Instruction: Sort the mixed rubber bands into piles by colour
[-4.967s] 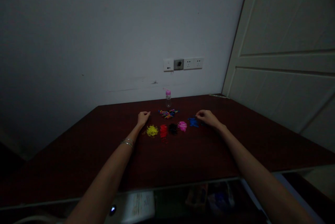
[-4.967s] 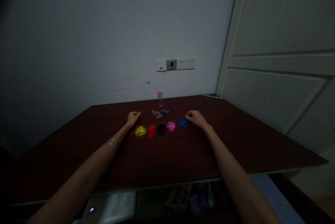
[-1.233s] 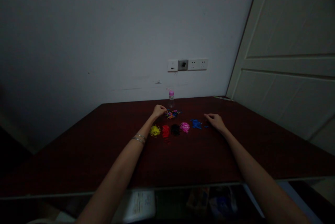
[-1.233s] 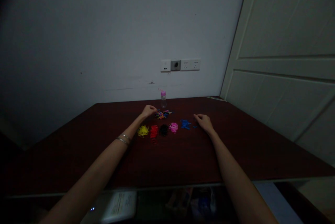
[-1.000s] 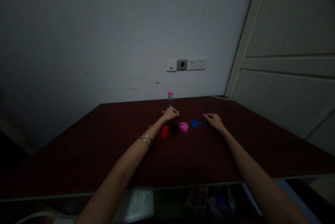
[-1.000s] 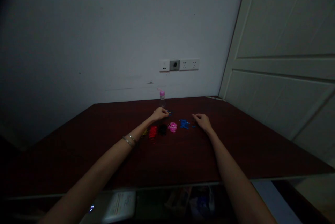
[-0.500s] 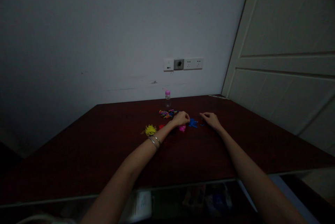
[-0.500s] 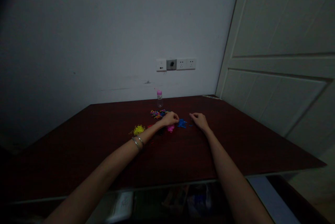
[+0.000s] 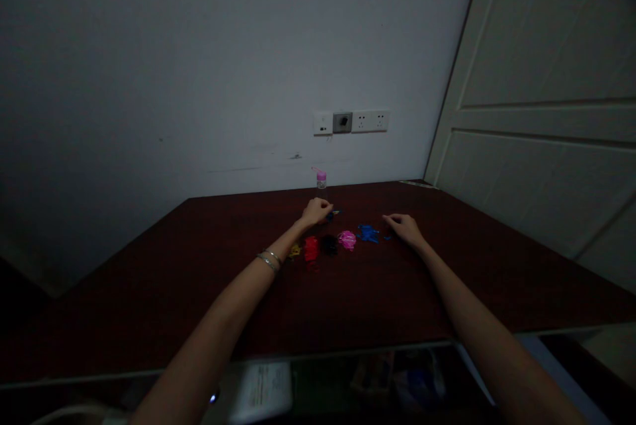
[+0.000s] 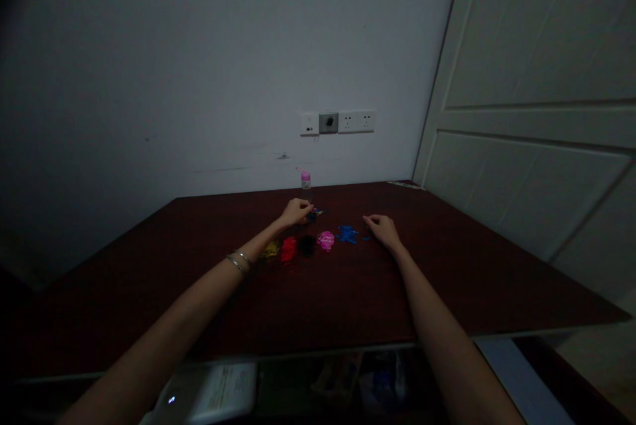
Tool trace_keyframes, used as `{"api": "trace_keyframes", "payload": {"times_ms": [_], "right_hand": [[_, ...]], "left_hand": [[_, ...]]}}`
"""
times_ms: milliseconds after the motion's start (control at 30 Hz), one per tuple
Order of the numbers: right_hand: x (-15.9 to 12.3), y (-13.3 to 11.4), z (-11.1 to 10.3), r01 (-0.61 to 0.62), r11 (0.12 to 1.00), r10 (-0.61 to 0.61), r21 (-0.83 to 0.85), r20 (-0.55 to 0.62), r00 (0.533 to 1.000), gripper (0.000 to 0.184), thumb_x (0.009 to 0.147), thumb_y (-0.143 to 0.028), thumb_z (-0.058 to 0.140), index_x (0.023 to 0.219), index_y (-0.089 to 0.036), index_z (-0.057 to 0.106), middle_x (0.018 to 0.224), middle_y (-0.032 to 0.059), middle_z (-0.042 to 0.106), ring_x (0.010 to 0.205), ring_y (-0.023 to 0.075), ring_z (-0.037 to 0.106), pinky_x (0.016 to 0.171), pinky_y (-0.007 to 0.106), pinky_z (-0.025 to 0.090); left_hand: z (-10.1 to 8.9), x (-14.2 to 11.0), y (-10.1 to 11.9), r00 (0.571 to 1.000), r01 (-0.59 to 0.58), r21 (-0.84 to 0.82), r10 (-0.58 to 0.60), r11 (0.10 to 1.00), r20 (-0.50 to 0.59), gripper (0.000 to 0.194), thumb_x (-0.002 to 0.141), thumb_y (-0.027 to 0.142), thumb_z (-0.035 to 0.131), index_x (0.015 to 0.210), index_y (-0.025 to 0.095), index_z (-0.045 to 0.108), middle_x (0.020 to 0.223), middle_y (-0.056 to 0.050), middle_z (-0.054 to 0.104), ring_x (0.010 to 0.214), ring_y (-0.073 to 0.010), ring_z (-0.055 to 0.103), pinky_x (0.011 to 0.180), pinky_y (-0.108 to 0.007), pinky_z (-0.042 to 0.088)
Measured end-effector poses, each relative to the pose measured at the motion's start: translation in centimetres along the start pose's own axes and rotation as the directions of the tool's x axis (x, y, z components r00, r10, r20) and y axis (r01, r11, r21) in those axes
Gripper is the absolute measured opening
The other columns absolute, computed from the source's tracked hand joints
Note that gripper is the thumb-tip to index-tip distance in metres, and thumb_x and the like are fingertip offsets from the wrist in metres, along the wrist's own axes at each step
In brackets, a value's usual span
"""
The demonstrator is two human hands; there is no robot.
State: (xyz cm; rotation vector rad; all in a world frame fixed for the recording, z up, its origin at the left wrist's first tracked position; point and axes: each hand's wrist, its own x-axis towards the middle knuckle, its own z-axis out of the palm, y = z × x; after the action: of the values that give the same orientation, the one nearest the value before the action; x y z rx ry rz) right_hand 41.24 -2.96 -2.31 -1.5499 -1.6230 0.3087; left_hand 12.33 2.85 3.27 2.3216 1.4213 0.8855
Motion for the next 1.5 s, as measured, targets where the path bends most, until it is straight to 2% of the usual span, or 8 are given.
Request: {"api": "trace_keyframes", "payload": {"times_ms": [133, 233, 400, 567, 867, 1200, 1333, 1500], "right_hand": [[0.0, -0.1, 0.0, -0.008, 1.0, 0.008, -0.001, -0.007, 1.0, 0.047, 0.074, -0.055, 0.045, 0.069, -0.015, 0.069, 0.065, 0.0059, 0.066, 0.062, 0.0196, 0.058, 0.059, 0.027, 0.039], [0.0, -0.1, 0.0, -0.01, 1.0, 0.01, -0.002, -0.004, 1.0, 0.047, 0.074, -0.055, 0.045, 0.072, -0.015, 0.069, 0.067, 0.0062, 0.067, 0.063, 0.0195, 0.058, 0.058, 0.027, 0.039], [-0.1, 0.0, 0.0, 0.002, 1.0, -0.002, -0.031, 0.011, 1.0, 0.047, 0.075, -0.054, 0.044, 0.073, -0.014, 0.069, 0.065, 0.0057, 0.066, 0.061, 0.0182, 0.057, 0.057, 0.026, 0.038], [-0.1, -0.1, 0.0, 0.018, 0.999, -0.017, -0.043, 0.026, 1.0, 0.045, 0.077, -0.051, 0.044, 0.072, -0.014, 0.069, 0.066, 0.005, 0.066, 0.062, 0.0177, 0.058, 0.058, 0.025, 0.039], [-0.3, -0.9, 0.0, 0.055, 0.995, -0.053, -0.08, 0.034, 0.998, 0.036, 0.079, -0.041, 0.046, 0.089, -0.015, 0.069, 0.088, 0.0079, 0.07, 0.081, 0.0209, 0.063, 0.072, 0.028, 0.045], [-0.4, -8.7, 2.6, 0.221, 0.969, -0.194, -0.111, 0.21, 0.958, 0.024, 0.077, -0.029, 0.052, 0.092, -0.02, 0.068, 0.093, 0.0041, 0.069, 0.084, 0.017, 0.062, 0.073, 0.024, 0.045], [0.1, -12.2, 4.7, 0.256, 0.939, -0.16, -0.228, 0.368, 0.916, 0.018, 0.075, -0.03, 0.055, 0.085, -0.022, 0.069, 0.087, 0.0026, 0.069, 0.081, 0.0166, 0.062, 0.068, 0.022, 0.043], [0.6, -14.9, 6.8, 0.235, 0.891, -0.048, -0.389, 0.433, 0.9, 0.019, 0.076, -0.031, 0.056, 0.089, -0.024, 0.068, 0.095, 0.0048, 0.068, 0.089, 0.02, 0.062, 0.07, 0.025, 0.044]], "left_hand": [[-2.5, -0.4, -4.7, 0.975, 0.193, 0.006, -0.192, 0.981, -0.112, 0.034, 0.079, 0.035, 0.045, 0.076, 0.013, 0.072, 0.068, -0.004, 0.066, 0.066, -0.0133, 0.057, 0.061, -0.02, 0.039], [-3.6, -1.1, -8.1, 0.929, 0.327, 0.005, -0.32, 0.945, -0.186, 0.033, 0.079, 0.034, 0.046, 0.075, 0.014, 0.071, 0.071, -0.005, 0.067, 0.068, -0.0145, 0.058, 0.062, -0.021, 0.039], [-4.5, -2.4, -11.2, 0.865, 0.422, -0.074, -0.425, 0.904, -0.267, 0.03, 0.079, 0.029, 0.046, 0.07, 0.013, 0.07, 0.068, -0.006, 0.067, 0.065, -0.0149, 0.058, 0.06, -0.021, 0.039], [-4.5, -2.8, -11.7, 0.873, 0.375, -0.149, -0.403, 0.915, -0.275, 0.033, 0.08, 0.029, 0.044, 0.071, 0.011, 0.07, 0.058, -0.005, 0.064, 0.055, -0.0132, 0.056, 0.055, -0.021, 0.038], [-4.1, -3.2, -11.6, 0.887, 0.366, -0.081, -0.374, 0.927, -0.271, 0.035, 0.081, 0.031, 0.042, 0.074, 0.011, 0.07, 0.063, -0.006, 0.066, 0.059, -0.014, 0.058, 0.058, -0.021, 0.038], [-4.1, -3.2, -11.8, 0.911, 0.345, 0.027, -0.328, 0.938, -0.252, 0.036, 0.083, 0.032, 0.041, 0.076, 0.013, 0.071, 0.072, -0.007, 0.068, 0.068, -0.0153, 0.059, 0.064, -0.022, 0.039], [-4.1, -3.5, -11.3, 0.914, 0.336, 0.047, -0.313, 0.941, -0.256, 0.036, 0.083, 0.032, 0.041, 0.076, 0.012, 0.071, 0.075, -0.008, 0.068, 0.069, -0.016, 0.059, 0.064, -0.022, 0.039], [-4.1, -3.7, -11.2, 0.921, 0.325, 0.051, -0.304, 0.944, -0.246, 0.036, 0.083, 0.032, 0.041, 0.075, 0.013, 0.07, 0.073, -0.008, 0.068, 0.068, -0.016, 0.059, 0.063, -0.022, 0.038]]}}
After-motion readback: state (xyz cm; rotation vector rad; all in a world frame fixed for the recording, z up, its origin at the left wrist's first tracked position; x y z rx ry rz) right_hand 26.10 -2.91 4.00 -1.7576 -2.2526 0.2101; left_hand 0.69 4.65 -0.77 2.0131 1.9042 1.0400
